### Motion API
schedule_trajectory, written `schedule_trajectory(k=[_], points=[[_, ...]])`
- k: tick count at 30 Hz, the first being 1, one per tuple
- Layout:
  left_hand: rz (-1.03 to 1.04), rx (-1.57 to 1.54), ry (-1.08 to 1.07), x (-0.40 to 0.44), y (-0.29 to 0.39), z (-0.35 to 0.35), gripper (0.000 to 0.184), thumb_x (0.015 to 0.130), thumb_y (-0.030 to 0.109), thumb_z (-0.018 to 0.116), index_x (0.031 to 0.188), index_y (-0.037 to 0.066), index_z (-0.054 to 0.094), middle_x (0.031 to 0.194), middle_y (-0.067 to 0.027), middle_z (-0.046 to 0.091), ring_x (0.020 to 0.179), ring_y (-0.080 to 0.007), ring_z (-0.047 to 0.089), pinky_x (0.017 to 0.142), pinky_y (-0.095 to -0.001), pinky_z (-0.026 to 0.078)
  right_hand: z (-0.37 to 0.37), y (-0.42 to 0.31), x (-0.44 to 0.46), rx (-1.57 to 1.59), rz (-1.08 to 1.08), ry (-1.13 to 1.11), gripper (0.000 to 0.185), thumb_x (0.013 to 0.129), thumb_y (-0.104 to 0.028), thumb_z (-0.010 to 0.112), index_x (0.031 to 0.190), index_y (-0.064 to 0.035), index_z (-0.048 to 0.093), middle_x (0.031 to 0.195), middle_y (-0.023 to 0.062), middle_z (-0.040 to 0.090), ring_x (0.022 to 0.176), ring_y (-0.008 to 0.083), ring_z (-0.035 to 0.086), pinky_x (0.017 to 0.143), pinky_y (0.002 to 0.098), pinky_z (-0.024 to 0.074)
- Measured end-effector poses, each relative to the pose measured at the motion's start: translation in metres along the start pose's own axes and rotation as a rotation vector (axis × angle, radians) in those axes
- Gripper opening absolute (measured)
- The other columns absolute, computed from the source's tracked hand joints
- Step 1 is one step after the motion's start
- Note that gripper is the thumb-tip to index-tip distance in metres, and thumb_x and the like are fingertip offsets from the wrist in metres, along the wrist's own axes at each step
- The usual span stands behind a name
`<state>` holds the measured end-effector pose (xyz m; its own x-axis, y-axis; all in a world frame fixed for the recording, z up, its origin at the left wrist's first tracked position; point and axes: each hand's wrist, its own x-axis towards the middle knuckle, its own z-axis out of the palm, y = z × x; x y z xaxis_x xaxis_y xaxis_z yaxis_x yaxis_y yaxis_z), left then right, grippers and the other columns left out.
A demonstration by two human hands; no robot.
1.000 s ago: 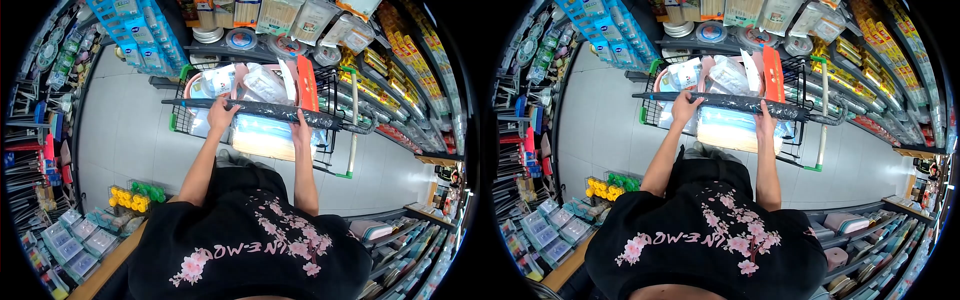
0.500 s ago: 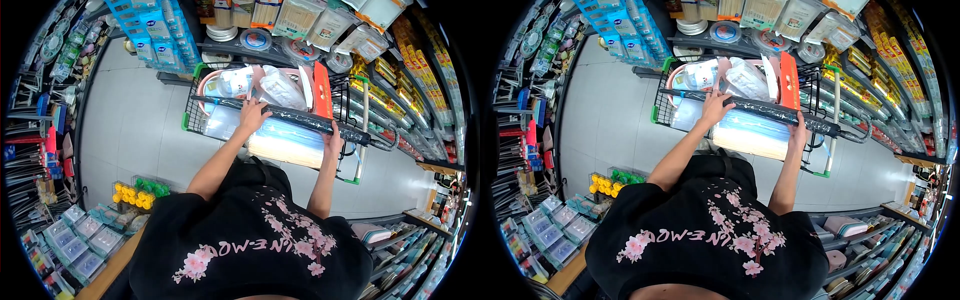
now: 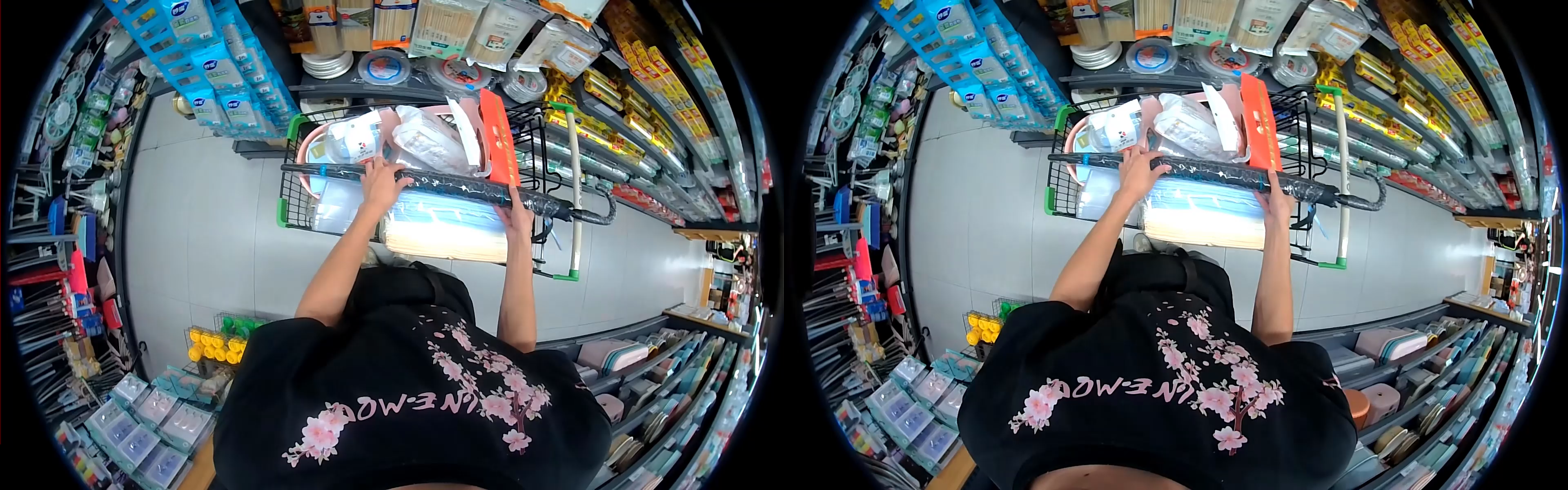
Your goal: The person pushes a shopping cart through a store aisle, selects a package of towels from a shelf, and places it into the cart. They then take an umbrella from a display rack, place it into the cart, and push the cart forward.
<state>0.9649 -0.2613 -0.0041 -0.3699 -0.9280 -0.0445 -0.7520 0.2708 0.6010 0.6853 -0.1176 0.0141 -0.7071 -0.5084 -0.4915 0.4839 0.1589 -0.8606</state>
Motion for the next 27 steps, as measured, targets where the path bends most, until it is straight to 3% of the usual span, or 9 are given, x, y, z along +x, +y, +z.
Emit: schedule_trajectory(k=[3, 7, 8, 11, 13, 17, 20, 24, 27], points=[[0.003, 0.027, -0.003, 0.006, -0.005, 0.001, 0.039, 0.083, 0.043, 0.072, 0.113, 0.018, 0.072, 0.123, -0.0091, 0.052, 0.118, -0.0316, 0.047, 0.096, -0.0505, 0.041, -0.006, -0.005, 0.005, 0.155, 0.101, -0.120, 0.040, 0.090, -0.027, 0.072, 0.117, -0.0010, 0.058, 0.106, 0.0101, 0.064, 0.092, 0.0246, 0.066, 0.076, 0.0396, 0.0595], [0.006, 0.065, -0.009, 0.014, -0.007, 0.001, 0.042, 0.086, 0.044, 0.070, 0.117, 0.017, 0.070, 0.125, -0.0101, 0.052, 0.120, -0.0326, 0.046, 0.097, -0.0509, 0.041, -0.021, -0.011, -0.006, 0.099, 0.158, -0.156, 0.042, 0.092, -0.028, 0.070, 0.117, 0.0033, 0.057, 0.108, 0.0155, 0.064, 0.098, 0.0290, 0.065, 0.084, 0.0457, 0.0586], [0.012, 0.005, -0.045, 0.016, -0.010, 0.000, 0.043, 0.086, 0.044, 0.069, 0.118, 0.015, 0.070, 0.131, -0.0112, 0.051, 0.123, -0.0344, 0.045, 0.101, -0.0483, 0.040, -0.020, -0.015, -0.019, 0.012, 0.054, -0.140, 0.045, 0.091, -0.031, 0.071, 0.115, 0.0046, 0.058, 0.103, 0.0190, 0.065, 0.091, 0.0303, 0.068, 0.076, 0.0421, 0.0613], [0.026, -0.056, -0.072, 0.021, -0.024, -0.001, 0.050, 0.083, 0.043, 0.073, 0.123, 0.013, 0.067, 0.137, -0.0138, 0.050, 0.126, -0.0368, 0.044, 0.105, -0.0433, 0.038, -0.023, -0.018, -0.015, -0.201, 0.086, -0.051, 0.049, 0.088, -0.037, 0.073, 0.110, 0.0055, 0.060, 0.095, 0.0202, 0.066, 0.079, 0.0306, 0.070, 0.065, 0.0382, 0.0628], [0.082, -0.064, -0.108, 0.017, -0.027, -0.006, 0.057, 0.078, 0.043, 0.078, 0.125, 0.015, 0.065, 0.135, -0.0142, 0.052, 0.124, -0.0364, 0.046, 0.105, -0.0434, 0.039, -0.026, -0.013, -0.005, -0.331, 0.031, 0.056, 0.053, 0.082, -0.046, 0.077, 0.087, 0.0056, 0.064, 0.074, 0.0149, 0.067, 0.059, 0.0247, 0.068, 0.052, 0.0345, 0.0609], [0.068, 0.010, -0.155, 0.026, -0.037, 0.004, 0.051, 0.072, 0.034, 0.083, 0.119, 0.018, 0.068, 0.131, -0.0111, 0.055, 0.127, -0.0326, 0.045, 0.103, -0.0500, 0.041, -0.028, -0.004, 0.003, -0.475, -0.001, 0.075, 0.058, 0.079, -0.058, 0.076, 0.072, -0.0028, 0.061, 0.055, 0.0005, 0.053, 0.041, 0.0122, 0.051, 0.038, 0.0261, 0.0436], [0.036, 0.012, -0.181, 0.026, -0.031, -0.003, 0.051, 0.071, 0.034, 0.084, 0.116, 0.018, 0.069, 0.127, -0.0091, 0.057, 0.127, -0.0315, 0.044, 0.104, -0.0501, 0.041, -0.030, -0.008, 0.001, -0.490, 0.022, 0.024, 0.056, 0.080, -0.059, 0.074, 0.069, -0.0056, 0.061, 0.051, -0.0005, 0.051, 0.038, 0.0112, 0.047, 0.034, 0.0248, 0.0344], [0.071, 0.025, -0.216, 0.027, -0.026, -0.010, 0.051, 0.071, 0.032, 0.083, 0.116, 0.014, 0.069, 0.121, -0.0115, 0.059, 0.123, -0.0327, 0.047, 0.106, -0.0420, 0.039, -0.026, -0.016, -0.014, -0.569, 0.022, 0.017, 0.059, 0.085, -0.058, 0.069, 0.066, -0.0037, 0.059, 0.050, 0.0023, 0.052, 0.036, 0.0132, 0.048, 0.033, 0.0272, 0.0375], [0.071, 0.010, -0.216, 0.024, -0.026, -0.010, 0.052, 0.074, 0.033, 0.082, 0.120, 0.012, 0.067, 0.123, -0.0122, 0.059, 0.126, -0.0337, 0.045, 0.109, -0.0412, 0.038, -0.004, -0.009, -0.034, -0.732, -0.457, -0.025, 0.046, 0.091, -0.042, 0.068, 0.075, 0.0005, 0.064, 0.055, 0.0073, 0.060, 0.040, 0.0140, 0.054, 0.041, 0.0274, 0.0430]])
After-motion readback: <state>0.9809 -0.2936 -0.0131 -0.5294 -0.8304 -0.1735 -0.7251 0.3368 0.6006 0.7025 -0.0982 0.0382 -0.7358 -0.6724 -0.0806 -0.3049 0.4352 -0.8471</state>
